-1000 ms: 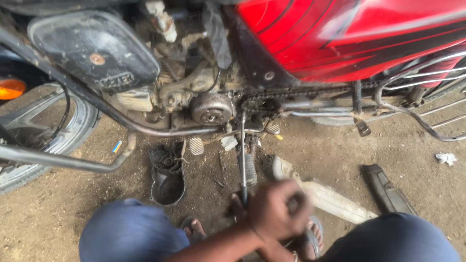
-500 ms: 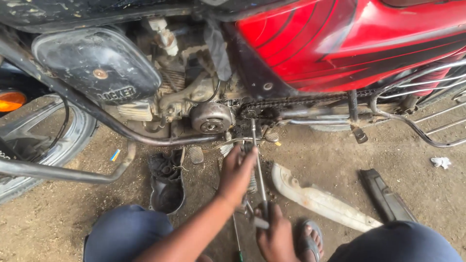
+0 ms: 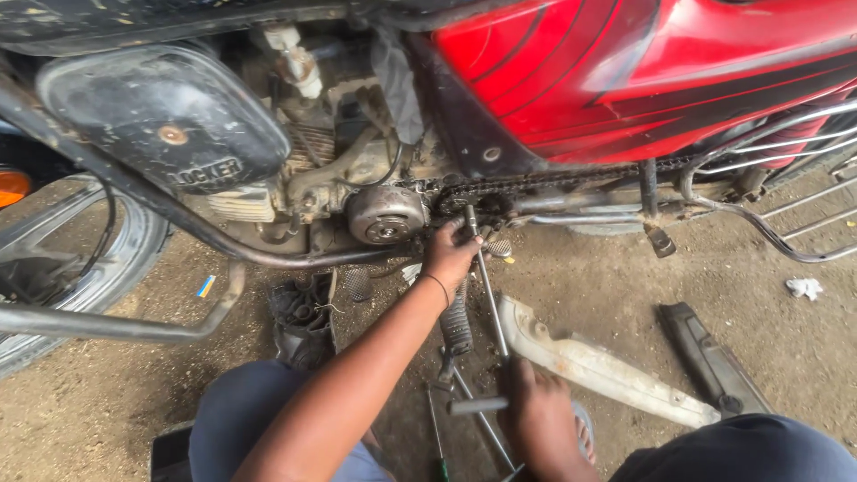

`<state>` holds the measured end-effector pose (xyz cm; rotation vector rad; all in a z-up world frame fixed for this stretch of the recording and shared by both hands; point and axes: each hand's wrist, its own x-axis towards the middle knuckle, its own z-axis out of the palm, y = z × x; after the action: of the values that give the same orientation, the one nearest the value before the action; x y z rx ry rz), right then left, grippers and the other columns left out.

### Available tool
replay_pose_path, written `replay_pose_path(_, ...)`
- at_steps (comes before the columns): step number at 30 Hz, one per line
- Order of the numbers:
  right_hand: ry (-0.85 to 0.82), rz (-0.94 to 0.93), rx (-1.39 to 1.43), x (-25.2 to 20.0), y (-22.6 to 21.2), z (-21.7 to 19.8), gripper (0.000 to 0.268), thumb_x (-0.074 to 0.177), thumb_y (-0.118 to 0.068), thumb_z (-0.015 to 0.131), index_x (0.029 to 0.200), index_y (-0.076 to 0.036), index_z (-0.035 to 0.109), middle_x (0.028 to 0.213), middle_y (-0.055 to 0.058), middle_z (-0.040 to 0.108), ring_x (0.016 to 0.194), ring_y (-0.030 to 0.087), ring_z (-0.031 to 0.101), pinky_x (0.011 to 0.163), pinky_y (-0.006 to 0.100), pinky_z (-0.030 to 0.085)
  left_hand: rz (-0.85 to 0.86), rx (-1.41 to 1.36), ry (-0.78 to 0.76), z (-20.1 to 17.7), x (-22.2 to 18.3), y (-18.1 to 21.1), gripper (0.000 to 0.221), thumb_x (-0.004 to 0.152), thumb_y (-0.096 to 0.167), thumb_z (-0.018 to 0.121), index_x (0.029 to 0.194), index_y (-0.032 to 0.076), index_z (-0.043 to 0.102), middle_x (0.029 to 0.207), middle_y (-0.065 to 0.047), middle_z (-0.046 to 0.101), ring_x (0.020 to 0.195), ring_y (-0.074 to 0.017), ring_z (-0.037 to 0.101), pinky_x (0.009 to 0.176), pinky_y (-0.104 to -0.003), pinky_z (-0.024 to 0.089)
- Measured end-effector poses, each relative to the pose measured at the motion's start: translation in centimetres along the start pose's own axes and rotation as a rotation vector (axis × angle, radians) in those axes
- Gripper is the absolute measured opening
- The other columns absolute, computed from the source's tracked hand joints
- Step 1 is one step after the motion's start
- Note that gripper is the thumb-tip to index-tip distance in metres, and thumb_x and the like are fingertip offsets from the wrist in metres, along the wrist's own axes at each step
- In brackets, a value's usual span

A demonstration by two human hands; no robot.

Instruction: The person crouches beside a red motorcycle and works on the drive chain and front sprocket area by hand, fitting a sprocket component onto the chain. They then use a socket wrench to tighten a bolt on the chain cover, repositioning the wrench repeatedly.

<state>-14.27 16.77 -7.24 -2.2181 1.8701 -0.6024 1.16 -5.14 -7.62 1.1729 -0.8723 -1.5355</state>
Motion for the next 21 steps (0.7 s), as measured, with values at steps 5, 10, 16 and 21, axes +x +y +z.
replay_pose_path(5,-0.002,-0.014,-0.066,1.0,-1.7,-4.6,0.019,0.082,-0.012,0.068,0.1,-0.011,0.063,0.07,0.006,0.07,0.069,0.026,0.07,0.068,0.044,0.05,0.041,-0.13,-0.042,0.4,-0.1,0.2,0.056,0.091,-0.001,0.065,0.145,0.008,0.051,0.101,-0.005,0.074,0.071,-0.0149,0.073,0.059,-0.027,0.058)
replay_pose_path(10,-0.035,-0.04,-0.197,1.8,-3.1,-6.3,0.016,0.087,-0.011,0.066,0.102,-0.012,0.063,0.073,0.002,0.07,0.068,0.021,0.069,0.069,0.042,0.047,-0.04,-0.173,-0.021,0.2,-0.8,0.7,0.056,0.092,0.002,0.063,0.146,0.013,0.051,0.101,-0.006,0.075,0.069,-0.0158,0.072,0.057,-0.03,0.056)
replay_pose_path(16,-0.159,-0.029,-0.466,1.8,-2.0,-4.2,0.024,0.087,-0.019,0.067,0.11,-0.011,0.063,0.082,0.003,0.07,0.068,0.02,0.067,0.068,0.04,0.047,-0.012,-0.079,-0.025,0.5,-4.2,0.9,0.051,0.093,0.011,0.06,0.142,0.02,0.048,0.097,0.001,0.076,0.072,-0.0114,0.072,0.059,-0.027,0.053)
replay_pose_path(21,0.078,-0.069,-0.194,1.3,-1.9,-2.6,0.012,0.086,-0.023,0.07,0.094,-0.014,0.067,0.066,0.001,0.07,0.059,0.021,0.066,0.061,0.041,0.041,-0.153,0.492,-0.307,-0.8,-9.8,0.2,0.035,0.106,0.04,0.055,0.103,0.008,0.07,0.082,-0.002,0.07,0.067,-0.0106,0.062,0.072,-0.03,0.056)
